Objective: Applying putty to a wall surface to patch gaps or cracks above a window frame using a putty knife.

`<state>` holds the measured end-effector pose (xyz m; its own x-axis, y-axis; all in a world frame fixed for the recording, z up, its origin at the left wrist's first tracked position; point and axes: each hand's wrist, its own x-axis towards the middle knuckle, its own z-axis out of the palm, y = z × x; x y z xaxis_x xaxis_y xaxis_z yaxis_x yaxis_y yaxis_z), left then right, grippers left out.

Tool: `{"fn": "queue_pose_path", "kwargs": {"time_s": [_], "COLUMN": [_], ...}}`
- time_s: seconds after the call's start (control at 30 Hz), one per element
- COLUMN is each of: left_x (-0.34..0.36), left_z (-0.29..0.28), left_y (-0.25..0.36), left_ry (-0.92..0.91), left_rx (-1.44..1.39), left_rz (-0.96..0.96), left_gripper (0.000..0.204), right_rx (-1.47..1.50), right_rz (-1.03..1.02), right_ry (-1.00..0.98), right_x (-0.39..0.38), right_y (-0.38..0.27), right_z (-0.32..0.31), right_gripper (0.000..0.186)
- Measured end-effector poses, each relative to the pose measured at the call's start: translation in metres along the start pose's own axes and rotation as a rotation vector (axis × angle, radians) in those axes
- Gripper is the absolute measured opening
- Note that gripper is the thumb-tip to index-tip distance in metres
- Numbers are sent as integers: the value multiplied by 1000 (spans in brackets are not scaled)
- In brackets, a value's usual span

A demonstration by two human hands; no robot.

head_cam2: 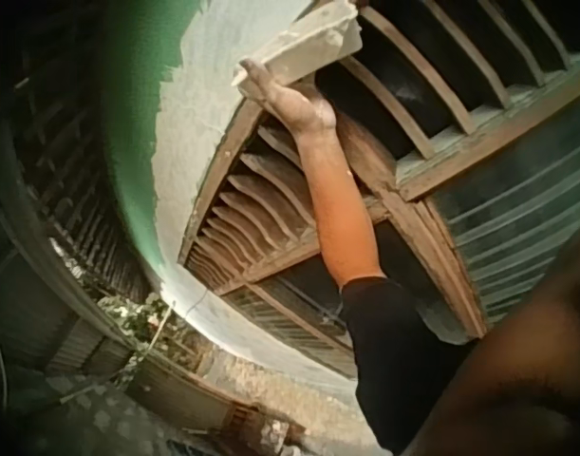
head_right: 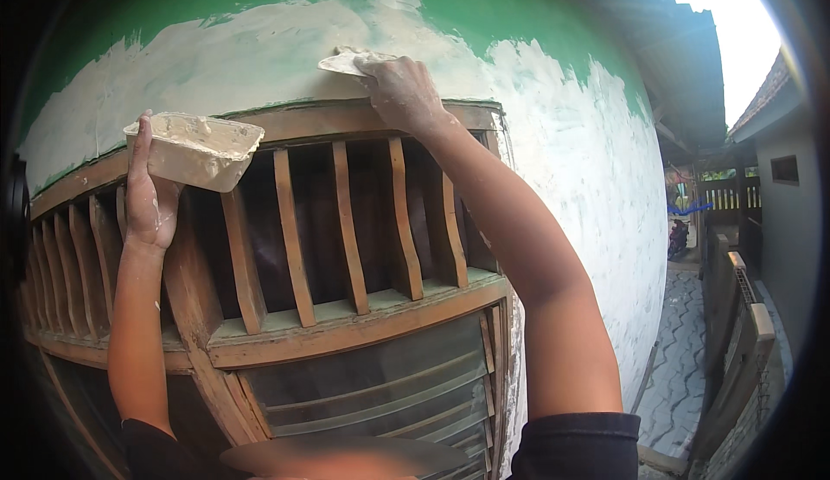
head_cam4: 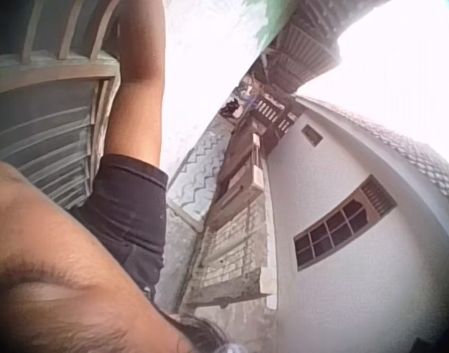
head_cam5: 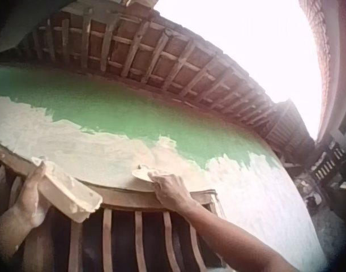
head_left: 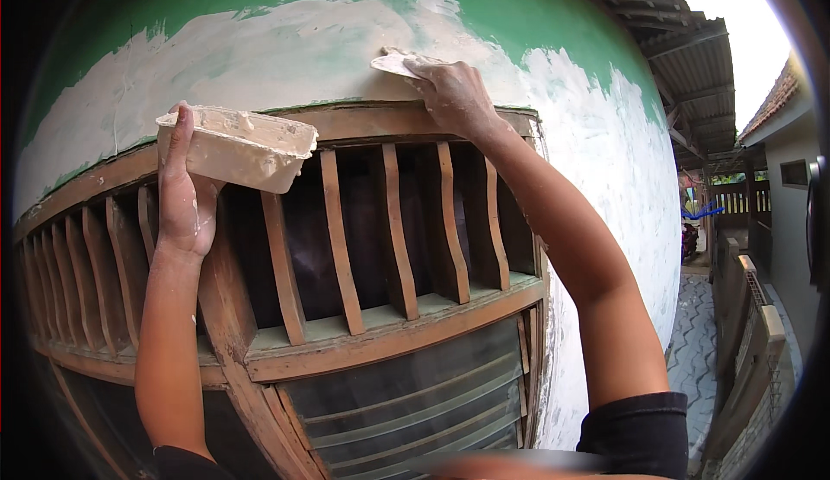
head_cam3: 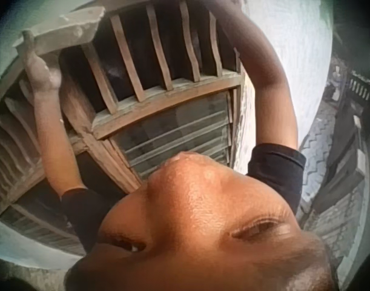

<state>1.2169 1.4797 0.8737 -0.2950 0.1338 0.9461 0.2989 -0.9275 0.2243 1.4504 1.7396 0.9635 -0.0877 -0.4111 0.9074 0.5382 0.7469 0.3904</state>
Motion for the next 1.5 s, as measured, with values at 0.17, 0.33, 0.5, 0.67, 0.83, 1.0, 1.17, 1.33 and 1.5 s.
{"fn": "queue_pose_path", "kwargs": {"time_s": [0.17,0.33,0.5,0.67,0.83,1.0,1.17,1.33,1.5], "left_x": [7,-4,-6,-22,-23,-32,-30,-49,-57], "left_z": [-4,15,-19,-15,-10,1,-13,-21,-19], "left_y": [2,10,20,28,40,71,85,82,51], "left_ry": [-25,-60,-52,53,154,203,231,248,195], "left_rx": [-80,-48,88,114,113,143,148,156,96], "left_rz": [5,25,88,43,68,141,167,121,-4], "left_gripper": [64,66,76,73,65,68,65,57,61], "right_rx": [3,-291,-437,-268,101,178,-86,-291,-317], "right_rz": [80,578,780,549,187,80,218,553,687], "right_ry": [-74,47,-47,31,-125,-34,48,70,74], "right_x": [20,19,46,93,117,110,81,26,11], "right_y": [-23,90,71,-10,-159,-146,-33,44,57], "right_z": [-31,-54,-49,-23,-6,-23,-35,-69,-63], "right_gripper": [24,27,24,26,21,19,24,23,22]}}
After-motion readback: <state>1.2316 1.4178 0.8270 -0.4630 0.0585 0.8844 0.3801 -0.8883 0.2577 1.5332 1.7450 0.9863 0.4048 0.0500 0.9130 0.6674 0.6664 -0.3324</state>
